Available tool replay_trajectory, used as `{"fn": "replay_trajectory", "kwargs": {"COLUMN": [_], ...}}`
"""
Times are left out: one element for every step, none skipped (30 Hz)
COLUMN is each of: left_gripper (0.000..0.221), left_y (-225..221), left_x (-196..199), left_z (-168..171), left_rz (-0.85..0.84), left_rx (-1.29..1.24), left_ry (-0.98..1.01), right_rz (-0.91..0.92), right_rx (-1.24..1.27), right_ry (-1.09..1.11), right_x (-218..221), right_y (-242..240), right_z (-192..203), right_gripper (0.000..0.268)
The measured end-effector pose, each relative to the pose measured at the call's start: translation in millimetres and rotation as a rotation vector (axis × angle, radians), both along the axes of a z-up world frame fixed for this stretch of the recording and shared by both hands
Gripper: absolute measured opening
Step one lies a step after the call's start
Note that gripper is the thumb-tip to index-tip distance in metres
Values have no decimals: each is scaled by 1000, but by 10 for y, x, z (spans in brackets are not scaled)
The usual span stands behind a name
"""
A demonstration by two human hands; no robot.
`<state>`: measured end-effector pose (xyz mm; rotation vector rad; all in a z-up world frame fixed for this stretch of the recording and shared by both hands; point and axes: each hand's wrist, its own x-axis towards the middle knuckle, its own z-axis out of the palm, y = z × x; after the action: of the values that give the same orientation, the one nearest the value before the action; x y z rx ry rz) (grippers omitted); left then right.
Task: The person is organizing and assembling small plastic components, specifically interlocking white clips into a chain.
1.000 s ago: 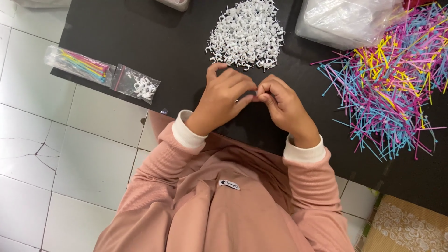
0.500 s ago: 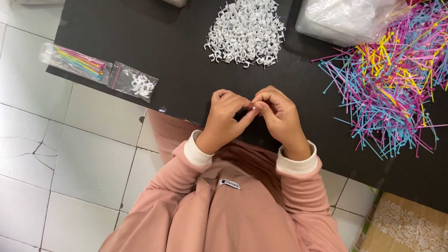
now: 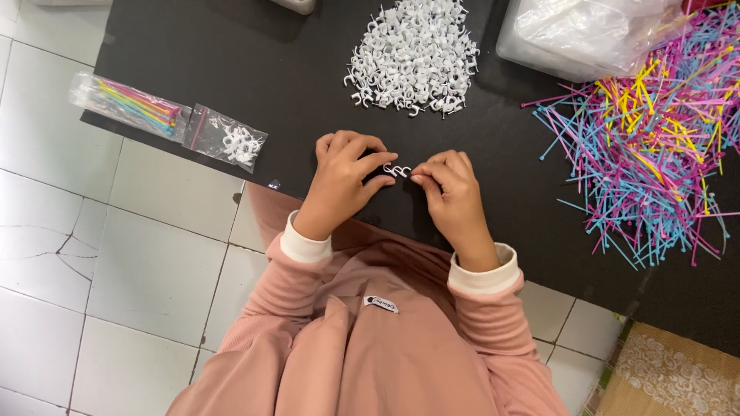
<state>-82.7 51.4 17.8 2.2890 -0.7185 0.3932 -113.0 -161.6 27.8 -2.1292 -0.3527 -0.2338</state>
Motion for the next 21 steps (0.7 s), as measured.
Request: {"fn": "replay_trajectory", "kwargs": {"left_gripper": [33,30,28,28,25,23,23,21,19,19,19,19,19,20,20,20,19,19,19,18,17], "left_y": [2,4,3,1,-3,-6,-8,-9,-8,-8,-5,-3,2,6,8,10,12,12,12,12,13], "left_x": [8,17,14,23,31,38,43,48,41,55,55,55,56,57,59,62,61,60,61,62,64], "left_z": [10,19,24,19,13,9,16,23,30,36,40,45,37,32,26,21,15,9,9,10,10], "left_rz": [1,-4,-11,-12,-17,-21,-21,-29,-36,-36,-35,-35,-33,-38,-42,-40,-43,-46,-47,-52,-57], "left_rx": [0,11,22,22,24,26,26,24,21,21,22,23,23,25,27,27,30,33,33,32,32], "left_ry": [0,48,99,101,118,135,133,139,147,149,148,148,148,147,146,145,149,154,153,156,158], "right_rz": [1,-14,-31,-32,-43,-54,-54,-57,-60,-59,-60,-62,-60,-44,-28,-26,-16,-7,-7,4,16], "right_rx": [0,-31,-63,-64,-77,-89,-90,-105,-120,-121,-119,-117,-117,-114,-111,-111,-117,-123,-123,-153,-182], "right_ry": [0,-9,-15,-13,-28,-44,-46,-51,-53,-52,-49,-46,-46,-38,-30,-31,-26,-20,-20,-28,-37], "right_x": [-1,-1,-18,-16,-10,-5,-3,-1,-10,-1,0,0,-8,-16,-22,-22,-30,-38,-35,-32,-29], "right_y": [17,33,47,66,81,97,103,110,118,114,112,110,90,71,48,41,34,26,22,18,15], "right_z": [-28,-58,-88,-79,-69,-58,-49,-40,-30,-20,-12,-4,-21,-35,-50,-50,-50,-51,-73,-94,-115], "right_gripper": [5,6,7,7,6,5,5,5,4,4,5,6,6,10,19,19,24,29,29,27,26]}}
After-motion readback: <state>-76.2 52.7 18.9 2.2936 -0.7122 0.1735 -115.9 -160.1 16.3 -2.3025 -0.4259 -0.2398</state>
